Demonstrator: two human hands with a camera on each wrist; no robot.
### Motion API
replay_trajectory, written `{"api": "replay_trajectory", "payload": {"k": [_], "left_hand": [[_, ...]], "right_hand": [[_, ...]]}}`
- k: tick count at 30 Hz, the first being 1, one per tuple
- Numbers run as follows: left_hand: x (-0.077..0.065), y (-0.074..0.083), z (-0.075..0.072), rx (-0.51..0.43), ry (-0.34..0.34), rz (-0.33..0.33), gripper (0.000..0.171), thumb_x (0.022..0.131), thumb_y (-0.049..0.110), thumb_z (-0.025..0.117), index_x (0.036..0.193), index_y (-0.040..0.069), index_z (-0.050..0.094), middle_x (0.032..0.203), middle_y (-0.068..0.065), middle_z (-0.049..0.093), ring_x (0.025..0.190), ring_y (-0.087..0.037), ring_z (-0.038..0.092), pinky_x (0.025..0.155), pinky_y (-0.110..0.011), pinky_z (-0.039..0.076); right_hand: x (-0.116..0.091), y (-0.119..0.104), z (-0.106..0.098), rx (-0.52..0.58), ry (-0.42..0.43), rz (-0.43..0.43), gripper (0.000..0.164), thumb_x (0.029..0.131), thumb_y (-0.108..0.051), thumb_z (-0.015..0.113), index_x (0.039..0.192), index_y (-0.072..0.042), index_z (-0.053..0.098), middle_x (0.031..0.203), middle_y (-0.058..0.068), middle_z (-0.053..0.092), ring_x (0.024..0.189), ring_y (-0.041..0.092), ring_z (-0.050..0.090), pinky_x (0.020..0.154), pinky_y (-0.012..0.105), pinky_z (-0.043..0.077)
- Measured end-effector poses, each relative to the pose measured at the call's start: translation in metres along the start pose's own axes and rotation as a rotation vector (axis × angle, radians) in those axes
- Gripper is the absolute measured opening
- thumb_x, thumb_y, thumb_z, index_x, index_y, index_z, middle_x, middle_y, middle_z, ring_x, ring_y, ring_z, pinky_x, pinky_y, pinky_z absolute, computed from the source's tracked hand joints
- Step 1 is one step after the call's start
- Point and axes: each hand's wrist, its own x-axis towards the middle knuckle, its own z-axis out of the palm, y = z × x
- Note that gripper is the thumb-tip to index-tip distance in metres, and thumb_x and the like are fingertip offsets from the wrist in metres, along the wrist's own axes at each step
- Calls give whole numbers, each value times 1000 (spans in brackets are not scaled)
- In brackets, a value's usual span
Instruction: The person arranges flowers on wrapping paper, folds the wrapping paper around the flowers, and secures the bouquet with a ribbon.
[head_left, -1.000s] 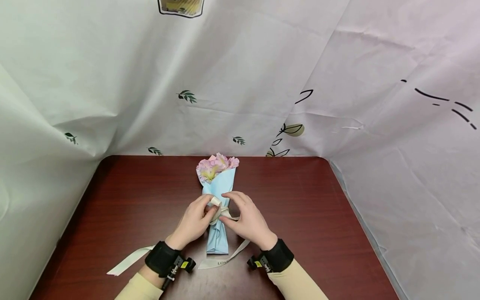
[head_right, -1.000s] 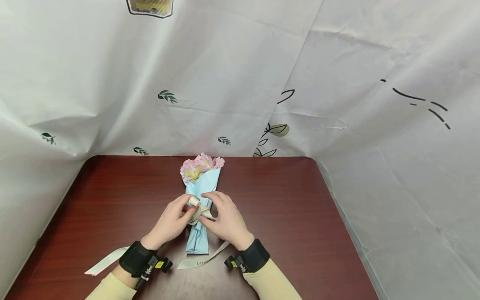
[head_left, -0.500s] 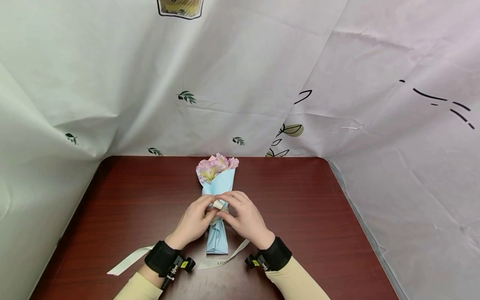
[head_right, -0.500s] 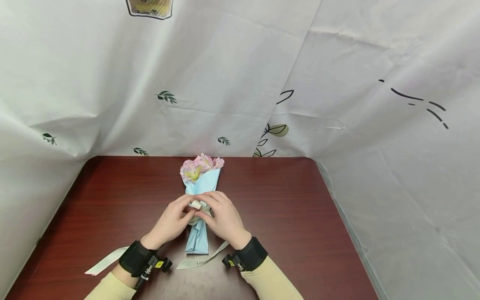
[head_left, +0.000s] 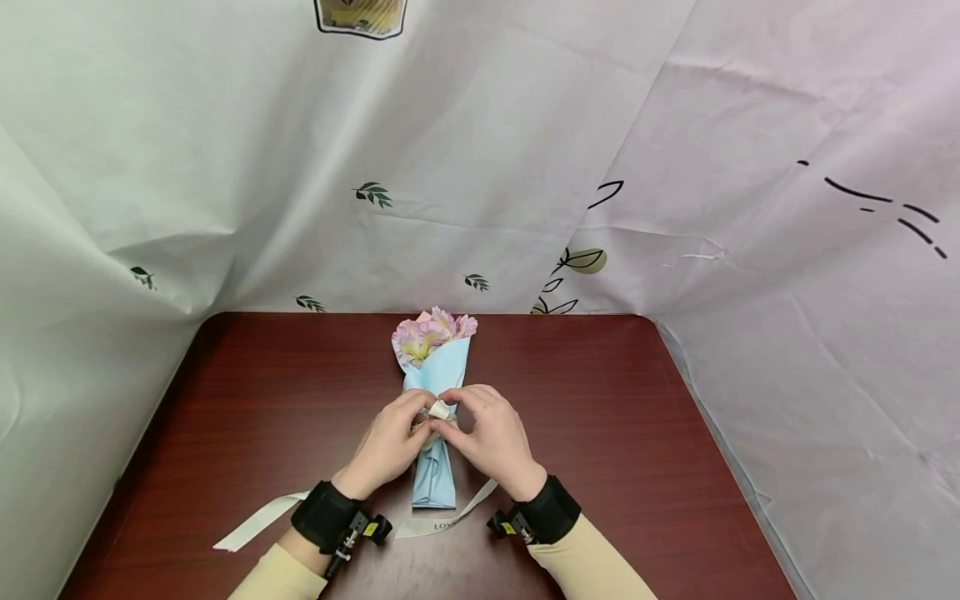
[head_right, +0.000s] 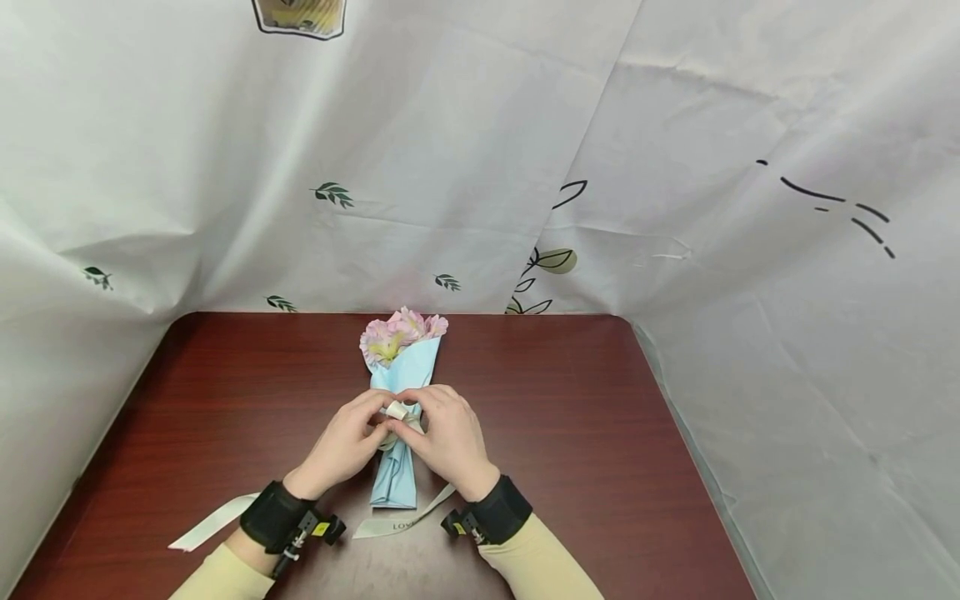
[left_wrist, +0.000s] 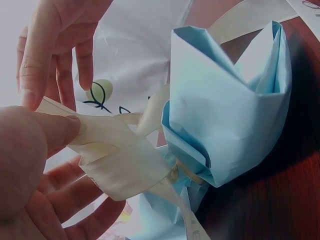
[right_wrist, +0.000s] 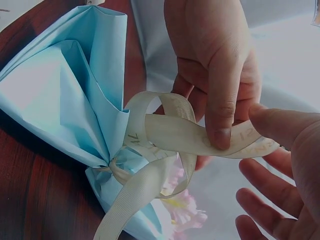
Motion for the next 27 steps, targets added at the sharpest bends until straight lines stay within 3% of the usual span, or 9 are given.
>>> {"api": "replay_trajectory", "payload": {"k": [9, 13, 20, 23, 27], "left_hand": [[0, -1, 1, 6, 14, -7, 15, 93, 18, 68, 100, 31, 64, 107, 15, 60, 80, -1, 56, 69, -23, 49], [0, -4, -2, -5, 14, 46, 15, 93, 18, 67, 103, 28, 64, 109, 12, 62, 84, -4, 61, 70, -27, 53], [4, -22, -14, 20, 68, 27, 42, 83, -2, 54, 119, 20, 62, 123, 7, 59, 100, -17, 54, 78, -30, 41], [6, -32, -15, 45, 35, 32, 44, 88, -5, 53, 124, 16, 63, 131, -1, 58, 114, -22, 51, 89, -40, 38], [9, -40, -14, 82, -64, 65, 39, 92, -1, 61, 126, 18, 66, 136, -9, 54, 127, -28, 45, 95, -52, 35]], "right_hand": [[0, -1, 1, -20, 24, -20, 27, 87, -41, 73, 106, -22, 71, 101, -9, 71, 103, 7, 62, 85, 25, 51], [0, 0, 0, -16, 39, -38, 18, 89, -34, 73, 102, -22, 73, 100, -9, 70, 102, 8, 62, 83, 25, 52], [-1, 3, -2, -33, 53, -34, 12, 92, -29, 70, 102, -23, 74, 101, -9, 70, 102, 9, 63, 83, 25, 52], [-2, 4, -3, -39, 53, -29, 13, 93, -29, 69, 103, -23, 75, 101, -9, 70, 103, 8, 62, 81, 25, 52], [-5, 6, -3, -42, 41, -28, 14, 93, -29, 68, 104, -23, 75, 101, -9, 69, 103, 9, 62, 81, 24, 52]]}}
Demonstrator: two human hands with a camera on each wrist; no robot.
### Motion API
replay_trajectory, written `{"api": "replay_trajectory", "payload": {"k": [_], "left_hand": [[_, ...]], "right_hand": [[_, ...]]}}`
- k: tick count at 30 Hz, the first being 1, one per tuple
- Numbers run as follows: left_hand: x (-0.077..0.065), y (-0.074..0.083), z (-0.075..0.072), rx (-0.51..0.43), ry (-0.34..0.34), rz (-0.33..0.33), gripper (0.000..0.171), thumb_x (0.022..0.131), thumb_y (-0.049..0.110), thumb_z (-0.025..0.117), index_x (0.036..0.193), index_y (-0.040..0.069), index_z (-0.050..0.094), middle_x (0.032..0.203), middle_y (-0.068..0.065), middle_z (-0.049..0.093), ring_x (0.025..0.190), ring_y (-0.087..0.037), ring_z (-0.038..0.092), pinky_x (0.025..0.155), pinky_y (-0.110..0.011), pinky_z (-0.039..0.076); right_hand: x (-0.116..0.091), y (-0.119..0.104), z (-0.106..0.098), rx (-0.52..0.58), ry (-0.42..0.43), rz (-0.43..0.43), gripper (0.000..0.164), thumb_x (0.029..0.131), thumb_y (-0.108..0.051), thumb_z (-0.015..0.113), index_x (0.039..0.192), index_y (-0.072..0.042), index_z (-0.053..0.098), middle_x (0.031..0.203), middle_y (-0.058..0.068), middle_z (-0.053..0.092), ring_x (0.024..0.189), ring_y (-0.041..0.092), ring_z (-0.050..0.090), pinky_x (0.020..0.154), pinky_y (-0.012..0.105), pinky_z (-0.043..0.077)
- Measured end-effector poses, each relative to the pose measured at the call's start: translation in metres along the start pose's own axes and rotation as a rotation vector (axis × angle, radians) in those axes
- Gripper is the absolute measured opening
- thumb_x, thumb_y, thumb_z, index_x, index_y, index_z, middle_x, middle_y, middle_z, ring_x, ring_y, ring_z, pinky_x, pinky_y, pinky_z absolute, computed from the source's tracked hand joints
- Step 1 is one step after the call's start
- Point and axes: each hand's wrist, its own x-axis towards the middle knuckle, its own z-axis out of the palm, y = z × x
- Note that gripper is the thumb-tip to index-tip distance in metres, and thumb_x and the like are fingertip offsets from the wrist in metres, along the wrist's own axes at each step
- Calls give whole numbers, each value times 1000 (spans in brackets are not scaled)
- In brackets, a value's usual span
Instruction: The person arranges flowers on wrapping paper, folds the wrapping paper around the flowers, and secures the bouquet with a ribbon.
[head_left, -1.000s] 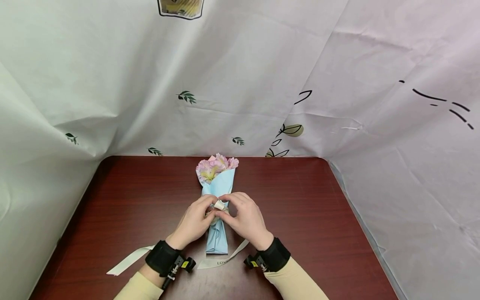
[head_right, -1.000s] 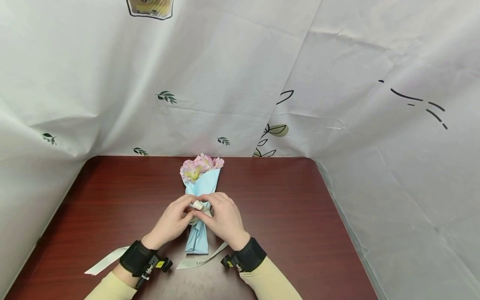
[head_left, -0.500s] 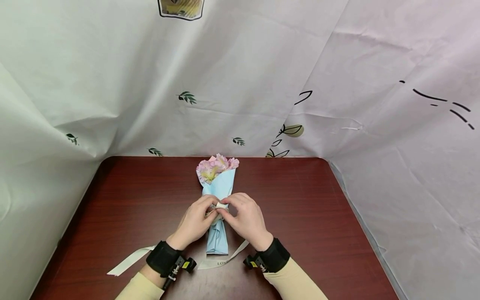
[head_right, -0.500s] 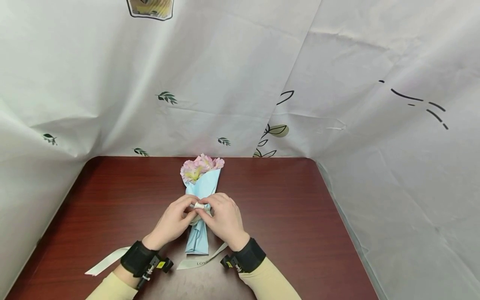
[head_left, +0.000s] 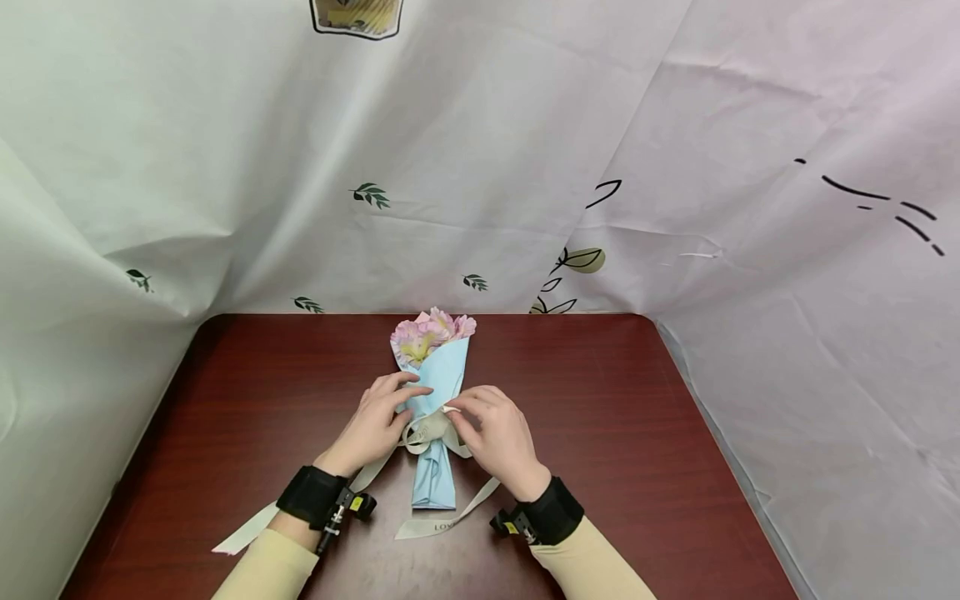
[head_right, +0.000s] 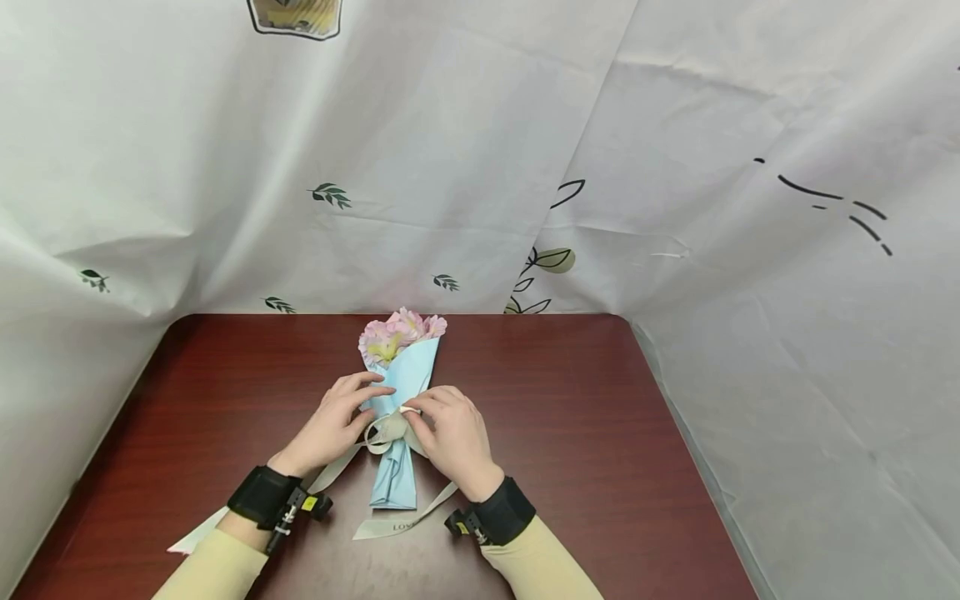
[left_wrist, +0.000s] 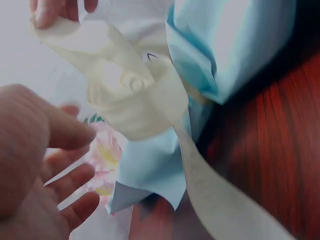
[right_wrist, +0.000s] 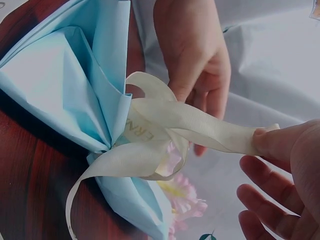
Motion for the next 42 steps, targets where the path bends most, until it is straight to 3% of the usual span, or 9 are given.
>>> {"api": "replay_trajectory", "payload": {"k": [8, 15, 18, 22, 25, 30, 35, 42], "left_hand": [[2, 11, -5, -108, -91, -19, 50, 87, 5, 60, 134, 20, 59, 133, 6, 58, 122, -15, 47, 98, -49, 34], [4, 26, -4, -29, -104, 31, 56, 88, 38, 70, 139, 23, 53, 127, 5, 62, 120, -12, 50, 93, -44, 35], [6, 25, -5, -59, -88, 46, 44, 91, 31, 67, 134, 22, 59, 128, 8, 62, 121, -13, 50, 93, -45, 35], [9, 18, -7, -75, -51, 12, 30, 95, 17, 61, 124, 24, 65, 124, 9, 64, 119, -14, 53, 95, -47, 37], [9, 16, -7, -37, -51, -21, 28, 96, 29, 62, 123, 23, 66, 124, 9, 64, 116, -14, 55, 96, -46, 39], [8, 27, -5, -35, -64, 18, 43, 90, 50, 65, 124, 24, 65, 124, 9, 63, 117, -14, 55, 95, -49, 39], [13, 37, -4, -50, -30, 43, 27, 88, 45, 71, 110, 29, 71, 113, 13, 64, 112, -10, 55, 95, -46, 41], [13, 35, -4, -86, -41, 43, 8, 88, 33, 73, 95, 29, 77, 100, 18, 65, 101, -5, 55, 93, -42, 42]], "right_hand": [[-2, 1, 0, 2, -23, 26, 14, 93, -31, 68, 104, -24, 75, 101, -10, 69, 102, 9, 62, 79, 25, 52], [0, 2, 0, 0, -20, 32, 15, 94, -32, 67, 104, -24, 75, 101, -10, 69, 102, 8, 62, 78, 25, 52], [-1, 2, 0, 1, -21, 35, 15, 94, -32, 67, 105, -24, 75, 102, -10, 69, 102, 7, 62, 77, 24, 52], [-1, 2, 1, 2, -25, 36, 14, 94, -32, 67, 104, -25, 74, 101, -11, 69, 102, 8, 62, 77, 25, 52], [-2, 3, 2, -6, -27, 32, 14, 93, -32, 67, 103, -25, 75, 101, -10, 69, 101, 8, 63, 78, 25, 52], [-3, 3, 3, -14, -12, 22, 14, 92, -31, 69, 103, -25, 75, 100, -10, 70, 100, 8, 63, 76, 25, 53], [-3, 3, 3, 1, 7, 40, 15, 92, -31, 69, 103, -24, 76, 99, -10, 70, 99, 8, 63, 71, 25, 52], [-6, 2, 4, 41, 2, 53, 15, 92, -35, 68, 103, -28, 76, 100, -13, 69, 100, 6, 62, 74, 25, 52]]}}
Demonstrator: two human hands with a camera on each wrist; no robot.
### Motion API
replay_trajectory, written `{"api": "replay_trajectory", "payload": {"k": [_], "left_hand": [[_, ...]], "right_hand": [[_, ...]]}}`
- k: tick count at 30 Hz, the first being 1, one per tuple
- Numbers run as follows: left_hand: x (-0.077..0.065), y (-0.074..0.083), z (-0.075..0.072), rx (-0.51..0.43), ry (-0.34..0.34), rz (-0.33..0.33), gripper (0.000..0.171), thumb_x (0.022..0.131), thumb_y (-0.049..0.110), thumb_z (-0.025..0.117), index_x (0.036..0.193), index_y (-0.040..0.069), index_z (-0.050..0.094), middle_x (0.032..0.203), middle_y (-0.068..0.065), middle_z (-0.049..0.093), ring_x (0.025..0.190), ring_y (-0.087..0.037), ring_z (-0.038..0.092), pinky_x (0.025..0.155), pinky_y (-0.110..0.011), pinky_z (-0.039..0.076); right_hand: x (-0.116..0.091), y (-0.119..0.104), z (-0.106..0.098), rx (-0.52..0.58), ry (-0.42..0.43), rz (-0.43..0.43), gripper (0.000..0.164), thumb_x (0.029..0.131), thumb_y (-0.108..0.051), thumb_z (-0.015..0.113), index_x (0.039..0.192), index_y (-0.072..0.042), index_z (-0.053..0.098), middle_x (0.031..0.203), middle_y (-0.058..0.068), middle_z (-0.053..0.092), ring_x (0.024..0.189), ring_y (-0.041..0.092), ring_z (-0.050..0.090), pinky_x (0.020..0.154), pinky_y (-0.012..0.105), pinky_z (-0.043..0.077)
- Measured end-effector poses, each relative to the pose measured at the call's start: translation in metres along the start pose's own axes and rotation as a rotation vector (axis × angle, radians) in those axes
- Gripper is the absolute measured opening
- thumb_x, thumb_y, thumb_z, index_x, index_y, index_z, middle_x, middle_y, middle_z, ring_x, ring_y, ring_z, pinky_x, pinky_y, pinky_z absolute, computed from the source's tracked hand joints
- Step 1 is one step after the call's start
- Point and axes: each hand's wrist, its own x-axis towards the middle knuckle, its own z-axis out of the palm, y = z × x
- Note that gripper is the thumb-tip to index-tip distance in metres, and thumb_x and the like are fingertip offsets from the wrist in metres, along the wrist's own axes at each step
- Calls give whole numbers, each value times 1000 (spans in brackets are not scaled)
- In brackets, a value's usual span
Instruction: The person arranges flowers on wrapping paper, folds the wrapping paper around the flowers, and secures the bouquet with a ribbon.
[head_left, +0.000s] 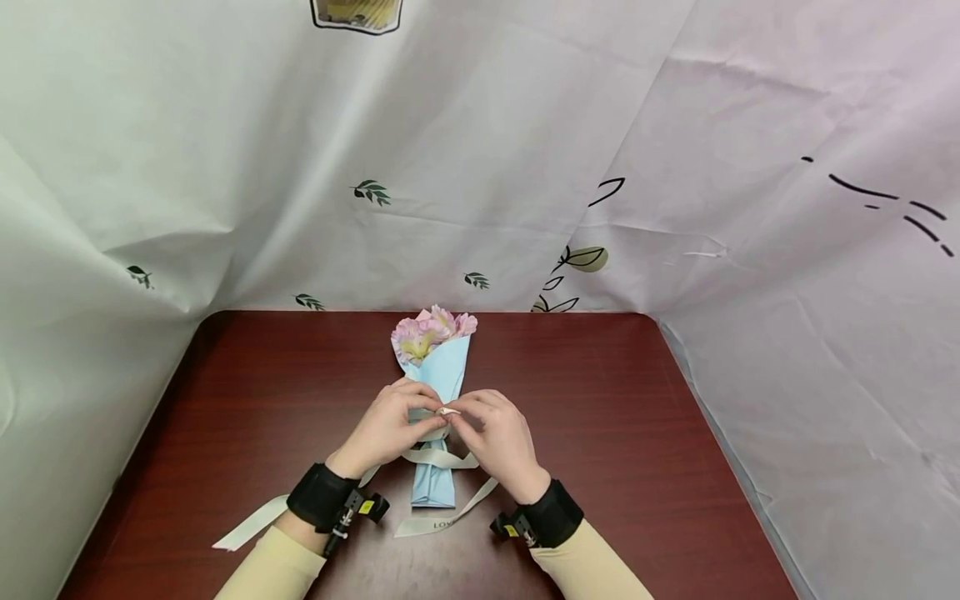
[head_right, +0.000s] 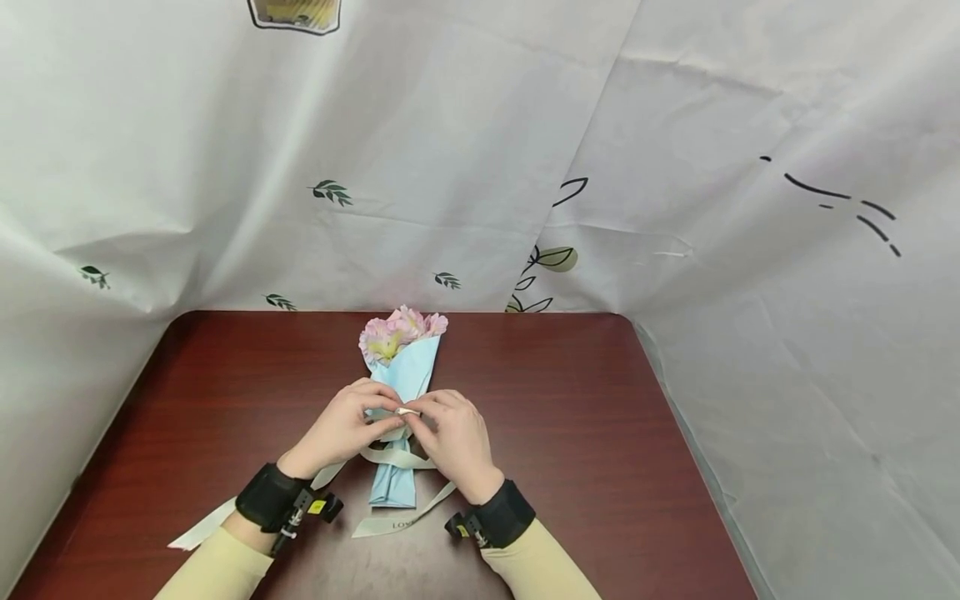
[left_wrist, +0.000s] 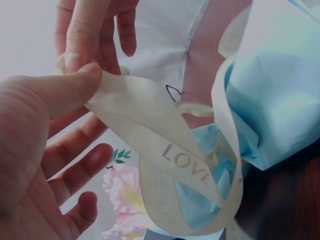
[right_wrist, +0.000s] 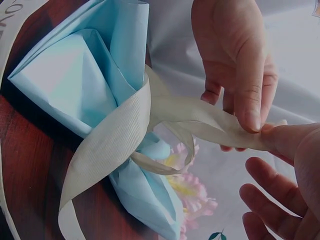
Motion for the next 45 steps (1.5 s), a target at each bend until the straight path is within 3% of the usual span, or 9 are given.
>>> {"api": "replay_trajectory", "payload": {"k": [8, 13, 16, 19, 23, 27, 31, 37, 45], "left_hand": [[-4, -5, -1, -14, 83, -7, 7, 89, 29, 73, 93, 26, 77, 97, 16, 66, 99, -5, 56, 87, -33, 47], [-6, -7, -4, -37, 160, -38, 9, 88, 30, 74, 96, 26, 76, 96, 15, 66, 97, -5, 57, 79, -29, 50], [-7, -6, -5, -45, 170, -42, 10, 88, 30, 74, 97, 27, 76, 96, 14, 67, 97, -5, 57, 75, -27, 51], [-7, -6, -5, -50, 166, -45, 10, 88, 30, 74, 97, 28, 76, 96, 15, 67, 96, -4, 57, 72, -27, 51], [-7, -7, -5, -52, 171, -45, 8, 88, 32, 73, 95, 28, 76, 95, 15, 67, 96, -4, 57, 73, -30, 52], [-8, -7, -5, -54, 178, -46, 7, 88, 31, 74, 93, 28, 75, 94, 16, 67, 95, -5, 57, 75, -30, 51], [-8, -6, -5, -61, 162, -63, 7, 88, 31, 73, 94, 28, 76, 94, 16, 66, 95, -4, 56, 72, -28, 52], [-9, -4, -5, -65, 167, -62, 7, 88, 30, 74, 94, 28, 76, 95, 15, 67, 95, -4, 57, 71, -25, 51], [-10, -2, -3, -58, 186, -13, 6, 88, 31, 73, 94, 28, 75, 94, 14, 67, 94, -3, 58, 74, -26, 50]], "right_hand": [[-5, -1, 1, 11, -34, 81, 41, 87, -47, 71, 120, -24, 65, 108, -7, 68, 103, 8, 62, 78, 30, 54], [-22, 6, 6, -9, -338, 149, 47, 77, -53, 79, 110, -23, 64, 101, -9, 65, 93, 10, 58, 79, 30, 46], [-33, 11, 10, 4, -514, 152, 33, 79, -46, 80, 101, -26, 67, 94, -10, 66, 86, 9, 57, 77, 27, 42], [-39, 16, 11, 29, -566, 162, 14, 85, -38, 75, 92, -28, 68, 87, -11, 65, 77, 6, 55, 76, 24, 41], [-38, 20, 11, 139, -549, 222, 7, 95, -35, 64, 95, -28, 66, 74, -12, 61, 61, 3, 48, 66, 22, 38], [-35, 22, 9, 274, -529, 294, 27, 102, -38, 51, 126, -25, 57, 66, -8, 57, 50, 3, 45, 52, 21, 37], [-33, 21, 12, 295, -511, 253, 48, 99, -39, 57, 144, -31, 41, 65, -7, 54, 47, 4, 42, 47, 20, 36], [-29, 14, 20, 170, -363, 114, 21, 98, -32, 60, 118, -26, 59, 110, -8, 61, 78, 3, 51, 69, 20, 44], [-14, 6, 29, 11, -188, 240, 9, 91, -34, 70, 87, -26, 68, 94, -9, 60, 74, 4, 58, 63, 19, 46]]}}
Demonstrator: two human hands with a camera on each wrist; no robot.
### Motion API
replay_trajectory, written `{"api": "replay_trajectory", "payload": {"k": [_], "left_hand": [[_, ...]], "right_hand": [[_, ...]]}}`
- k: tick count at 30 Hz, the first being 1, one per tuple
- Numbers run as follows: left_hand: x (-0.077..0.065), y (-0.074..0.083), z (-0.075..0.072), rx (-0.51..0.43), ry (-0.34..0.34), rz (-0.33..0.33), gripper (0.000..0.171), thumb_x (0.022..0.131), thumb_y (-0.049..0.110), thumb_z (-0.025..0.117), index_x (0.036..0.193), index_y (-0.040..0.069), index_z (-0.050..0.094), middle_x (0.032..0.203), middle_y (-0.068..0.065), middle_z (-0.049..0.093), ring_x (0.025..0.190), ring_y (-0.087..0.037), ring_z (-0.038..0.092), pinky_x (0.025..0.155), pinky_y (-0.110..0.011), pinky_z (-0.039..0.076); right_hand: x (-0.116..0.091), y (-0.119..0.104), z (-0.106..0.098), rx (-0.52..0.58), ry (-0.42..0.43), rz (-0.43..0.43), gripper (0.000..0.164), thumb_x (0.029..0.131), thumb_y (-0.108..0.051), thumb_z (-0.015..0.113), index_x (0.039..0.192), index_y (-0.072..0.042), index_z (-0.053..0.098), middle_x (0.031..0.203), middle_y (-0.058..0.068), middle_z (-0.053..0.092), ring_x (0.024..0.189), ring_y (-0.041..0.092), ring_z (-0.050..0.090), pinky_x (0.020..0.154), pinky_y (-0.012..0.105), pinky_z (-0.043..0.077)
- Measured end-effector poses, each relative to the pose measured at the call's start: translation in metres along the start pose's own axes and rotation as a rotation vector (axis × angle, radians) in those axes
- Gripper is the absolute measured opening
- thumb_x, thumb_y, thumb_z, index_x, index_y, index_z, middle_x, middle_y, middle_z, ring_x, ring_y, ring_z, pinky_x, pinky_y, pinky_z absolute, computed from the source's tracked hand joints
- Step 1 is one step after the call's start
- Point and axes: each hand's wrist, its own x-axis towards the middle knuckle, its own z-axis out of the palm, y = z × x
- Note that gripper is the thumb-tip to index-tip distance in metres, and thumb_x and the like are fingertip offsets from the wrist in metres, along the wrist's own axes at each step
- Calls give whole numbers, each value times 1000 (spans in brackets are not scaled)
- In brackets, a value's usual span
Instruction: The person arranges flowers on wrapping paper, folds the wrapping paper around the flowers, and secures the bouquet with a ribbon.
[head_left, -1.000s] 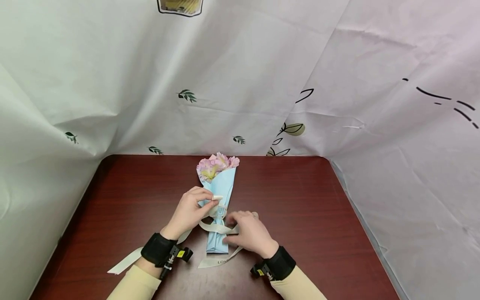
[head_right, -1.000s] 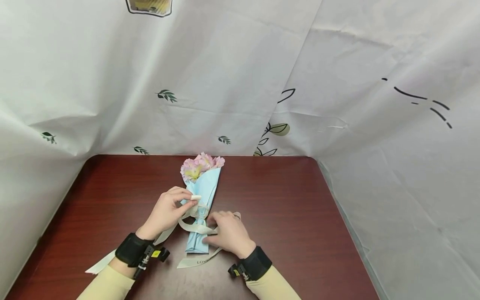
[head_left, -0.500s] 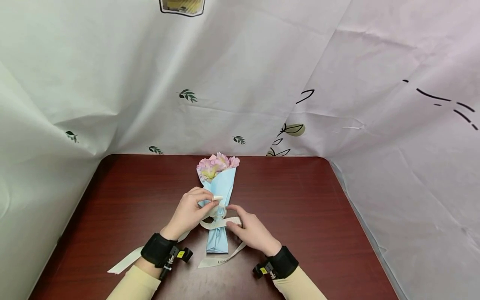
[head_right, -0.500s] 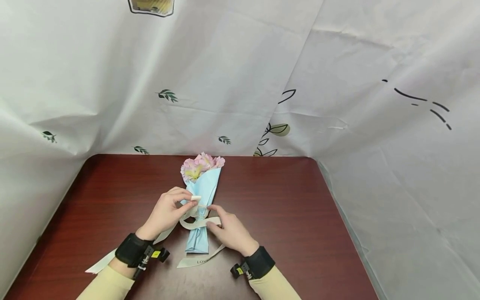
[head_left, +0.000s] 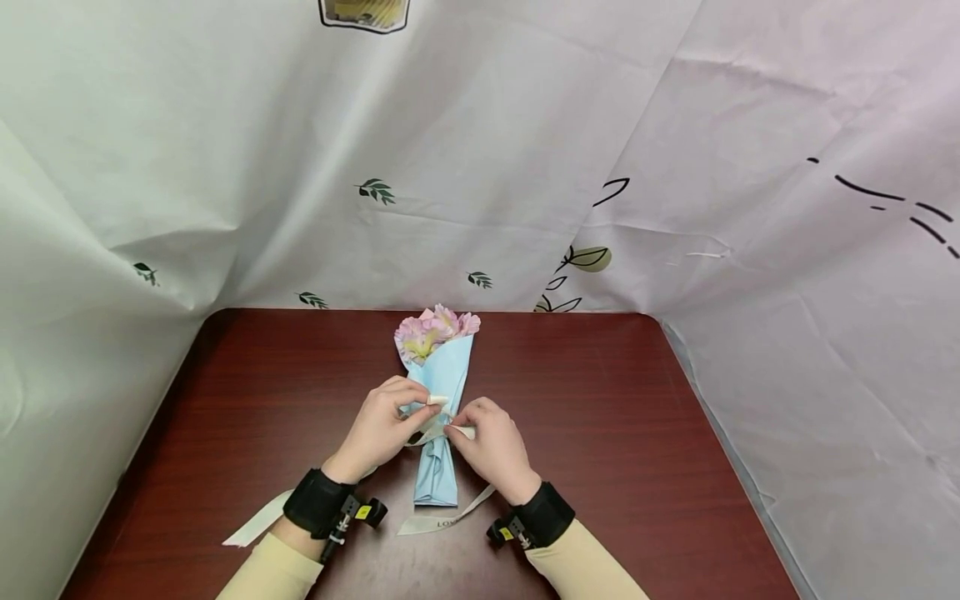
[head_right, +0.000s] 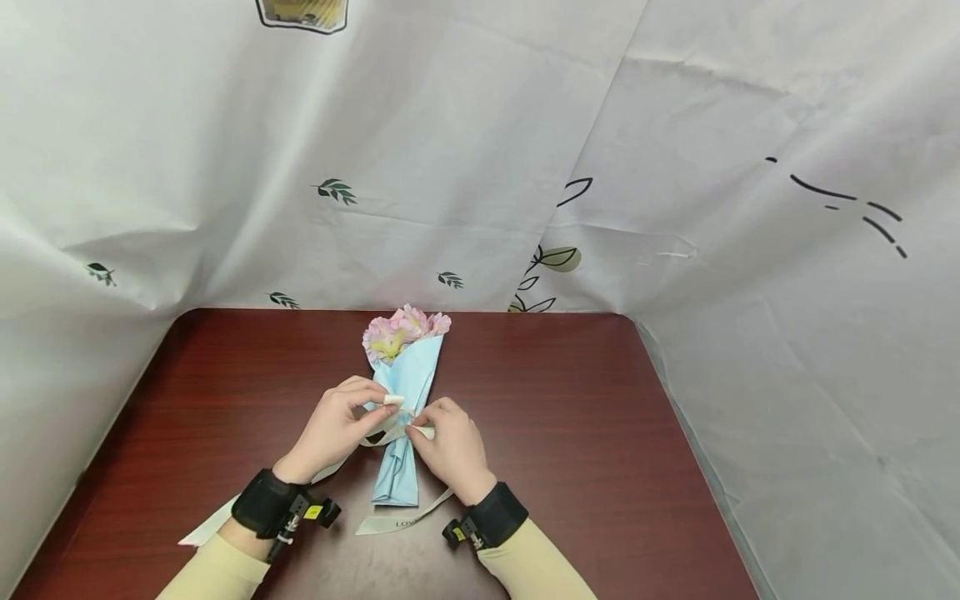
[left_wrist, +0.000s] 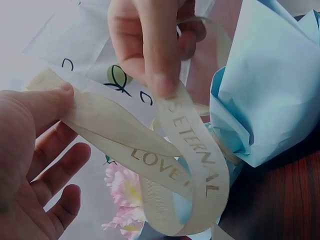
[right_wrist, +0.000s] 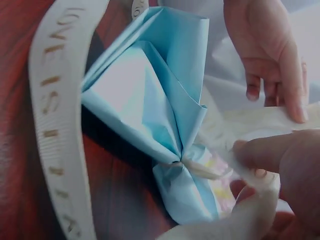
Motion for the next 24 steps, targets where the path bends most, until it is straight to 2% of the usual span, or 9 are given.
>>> {"api": "replay_trajectory", "payload": {"k": [5, 12, 16, 21, 24], "left_hand": [[0, 0, 0, -17, -1, 20, 7, 88, 27, 74, 95, 26, 76, 94, 14, 67, 95, -5, 58, 76, -29, 51], [-1, 0, 1, -23, -6, 29, 10, 87, 23, 76, 96, 26, 76, 95, 14, 68, 95, -5, 59, 76, -31, 52], [-2, 0, 1, -35, 4, 41, 11, 86, 23, 76, 96, 26, 76, 95, 14, 68, 95, -5, 59, 77, -30, 52], [-4, -1, 2, -61, -16, 35, 9, 88, 22, 74, 96, 26, 76, 94, 16, 67, 94, -3, 58, 77, -28, 50], [-5, -1, 3, -72, -30, 33, 7, 89, 23, 73, 95, 26, 75, 94, 16, 67, 94, -3, 57, 77, -28, 50]], "right_hand": [[12, -4, 7, -58, 47, 34, 16, 87, -32, 73, 80, -23, 61, 96, -7, 60, 64, 4, 50, 55, 18, 40], [27, 1, 19, -171, 29, -65, 22, 86, -26, 73, 76, -21, 54, 74, -8, 56, 60, 5, 44, 52, 19, 34], [32, 5, 25, -201, 66, -105, 21, 88, -22, 72, 80, -22, 53, 74, -8, 54, 62, 6, 47, 54, 19, 36], [37, 8, 30, -235, 138, -69, 12, 92, -24, 68, 96, -23, 57, 62, -8, 49, 45, 5, 38, 43, 20, 28], [38, 10, 33, -294, 187, -42, 12, 94, -29, 65, 89, -25, 56, 54, -9, 43, 39, 5, 30, 39, 21, 22]]}}
